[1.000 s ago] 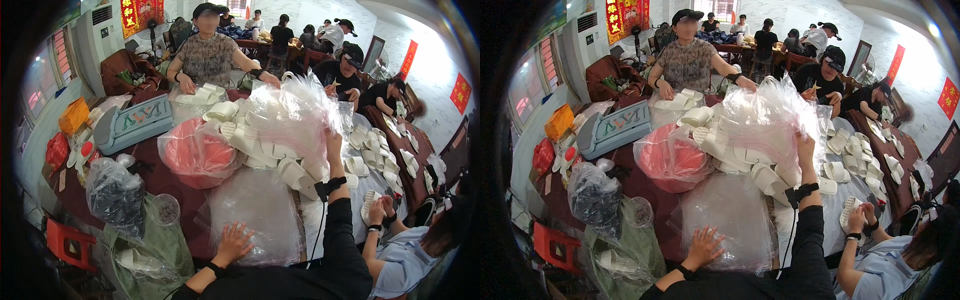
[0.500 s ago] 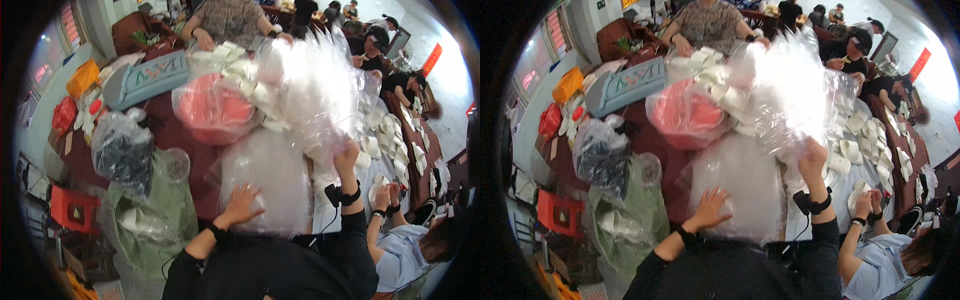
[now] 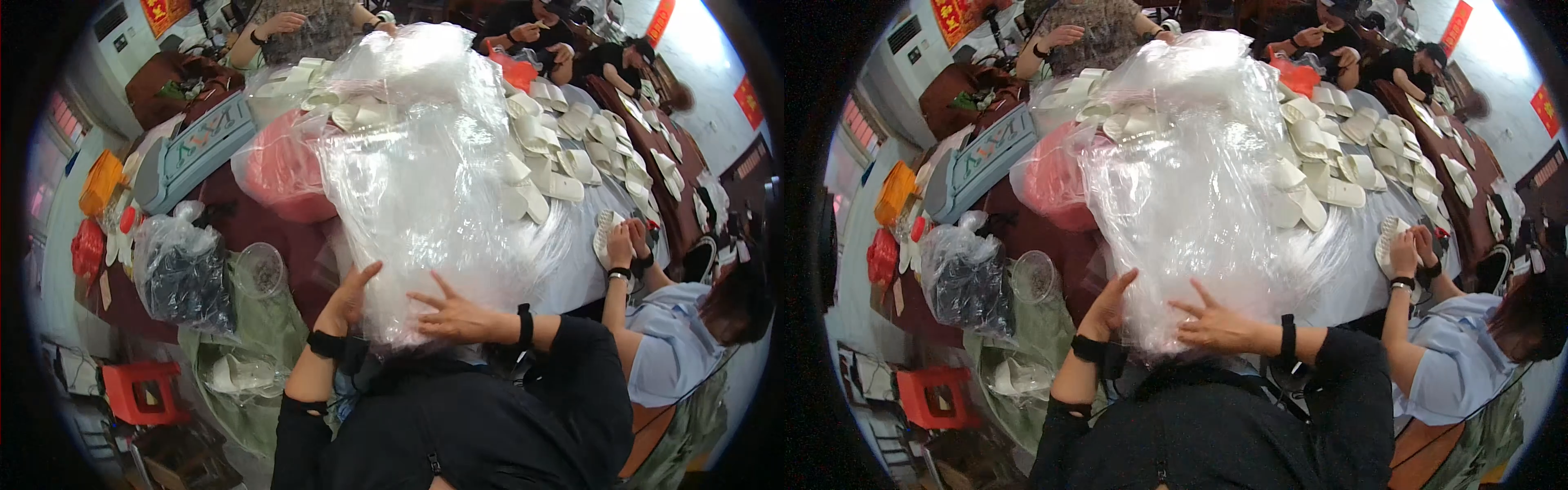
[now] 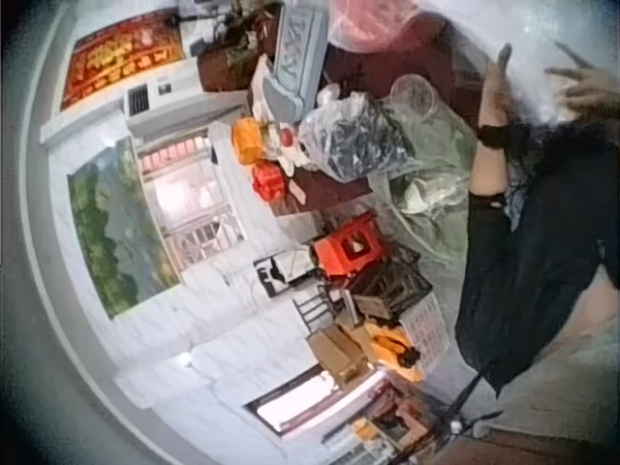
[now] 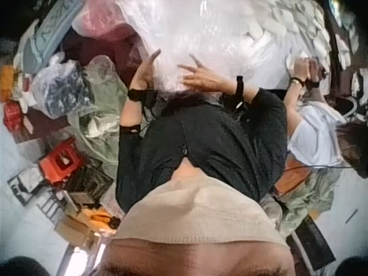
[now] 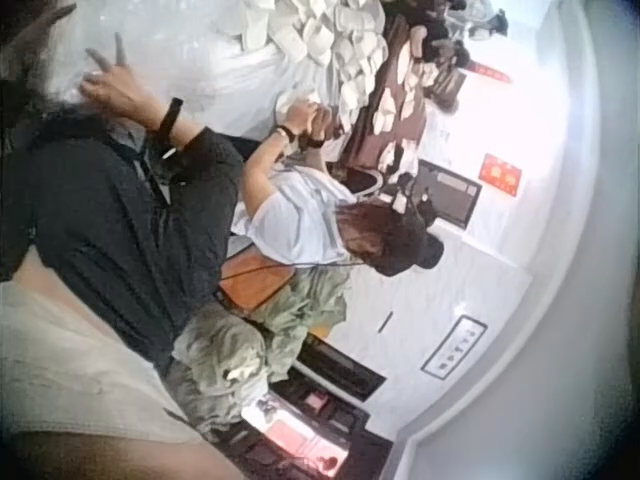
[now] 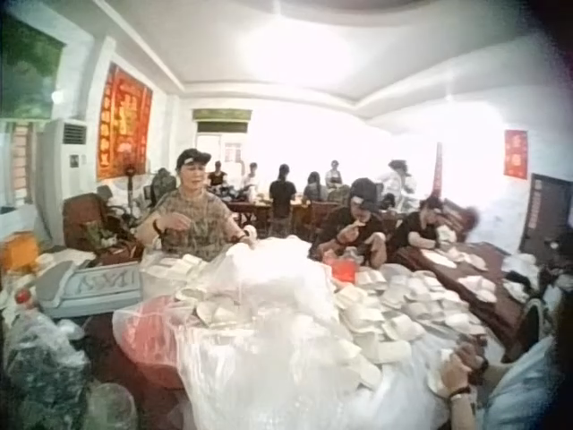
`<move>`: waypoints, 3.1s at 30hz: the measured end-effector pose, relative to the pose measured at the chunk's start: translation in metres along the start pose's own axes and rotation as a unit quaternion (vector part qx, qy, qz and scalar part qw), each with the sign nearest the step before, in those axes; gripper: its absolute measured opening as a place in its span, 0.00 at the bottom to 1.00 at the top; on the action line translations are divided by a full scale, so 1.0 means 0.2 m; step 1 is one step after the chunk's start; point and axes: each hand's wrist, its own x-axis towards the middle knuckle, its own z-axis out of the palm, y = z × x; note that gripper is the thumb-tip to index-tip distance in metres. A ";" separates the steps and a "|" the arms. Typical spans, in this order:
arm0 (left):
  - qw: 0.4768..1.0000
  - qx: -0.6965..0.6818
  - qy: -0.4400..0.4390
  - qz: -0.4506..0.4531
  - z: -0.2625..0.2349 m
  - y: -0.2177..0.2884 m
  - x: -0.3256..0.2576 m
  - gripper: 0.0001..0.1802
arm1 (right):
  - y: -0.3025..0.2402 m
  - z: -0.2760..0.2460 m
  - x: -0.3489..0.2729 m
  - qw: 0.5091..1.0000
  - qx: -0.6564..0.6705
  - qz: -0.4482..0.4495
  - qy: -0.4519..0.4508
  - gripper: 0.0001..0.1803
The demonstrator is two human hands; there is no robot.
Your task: Packing pairs of white plastic slippers into plastic bags at a manufacturing workstation.
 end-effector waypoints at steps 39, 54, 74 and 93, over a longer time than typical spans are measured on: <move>0.950 0.272 0.078 0.136 -0.21 -0.27 0.11 0.37 | 1.46 -0.56 0.35 0.777 0.184 0.371 0.475 0.23; 0.976 0.189 0.031 0.106 -0.07 -0.15 -0.07 0.37 | 0.20 -0.32 0.04 0.932 0.137 0.326 -0.075 0.23; 0.997 0.072 -0.006 0.007 -0.19 -0.13 -0.08 0.31 | 0.03 -0.20 0.00 0.712 0.262 0.588 0.280 0.34; 0.981 0.156 0.058 0.103 -0.01 -0.15 0.00 0.28 | 0.08 0.01 0.00 0.796 0.113 0.494 0.331 0.17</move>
